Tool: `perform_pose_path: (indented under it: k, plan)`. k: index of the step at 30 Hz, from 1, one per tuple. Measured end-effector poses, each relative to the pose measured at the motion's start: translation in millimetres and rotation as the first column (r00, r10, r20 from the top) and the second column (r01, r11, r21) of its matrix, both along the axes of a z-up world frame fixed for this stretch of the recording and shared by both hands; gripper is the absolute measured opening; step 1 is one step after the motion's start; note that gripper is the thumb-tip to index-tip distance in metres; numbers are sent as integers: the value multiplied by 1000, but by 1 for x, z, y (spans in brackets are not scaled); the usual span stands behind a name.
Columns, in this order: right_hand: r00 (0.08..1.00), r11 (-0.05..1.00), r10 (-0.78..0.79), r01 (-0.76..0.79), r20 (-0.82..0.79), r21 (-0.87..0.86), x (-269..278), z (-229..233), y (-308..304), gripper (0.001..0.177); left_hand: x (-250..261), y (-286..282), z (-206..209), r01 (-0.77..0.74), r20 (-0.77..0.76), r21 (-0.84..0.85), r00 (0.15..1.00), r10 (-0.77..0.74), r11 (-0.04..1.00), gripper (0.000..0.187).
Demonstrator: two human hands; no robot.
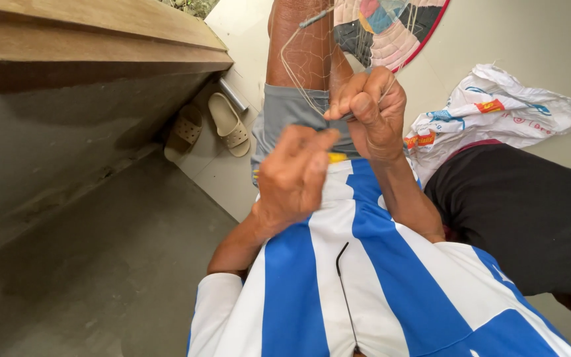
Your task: Weaving or repairing a fishing net using a plastic shuttle and twine while sitting on the floor.
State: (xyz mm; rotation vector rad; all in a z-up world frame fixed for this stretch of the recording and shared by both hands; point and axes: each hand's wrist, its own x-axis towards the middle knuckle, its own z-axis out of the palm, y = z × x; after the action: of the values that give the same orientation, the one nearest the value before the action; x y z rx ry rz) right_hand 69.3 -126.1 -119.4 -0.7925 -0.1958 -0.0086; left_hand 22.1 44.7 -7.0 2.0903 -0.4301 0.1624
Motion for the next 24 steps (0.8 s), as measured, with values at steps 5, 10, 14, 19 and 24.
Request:
perform_pose_path:
  k: [5, 10, 14, 19, 24]
  plan:
    - [998, 995, 60, -60, -8, 77, -2, 6, 1, 29, 22, 9, -12, -331, 250, -120, 902, 351, 936, 15]
    - [997, 993, 71, -70, -2, 100, -5, 5, 5, 30, 30, 4, -13, -324, 359, -135, 865, 351, 936, 12]
    - [997, 992, 73, -71, -16, 105, -8, 0, 7, 30, 35, 3, -12, -299, 424, -155, 841, 337, 941, 13]
    - [998, 993, 56, -54, -16, 106, -10, -1, 9, 30, 35, 1, -14, -289, 421, -204, 837, 351, 935, 15]
    - [999, 993, 40, -37, -21, 110, -12, -9, 10, 31, 40, -4, -10, -245, 412, -260, 847, 337, 934, 13]
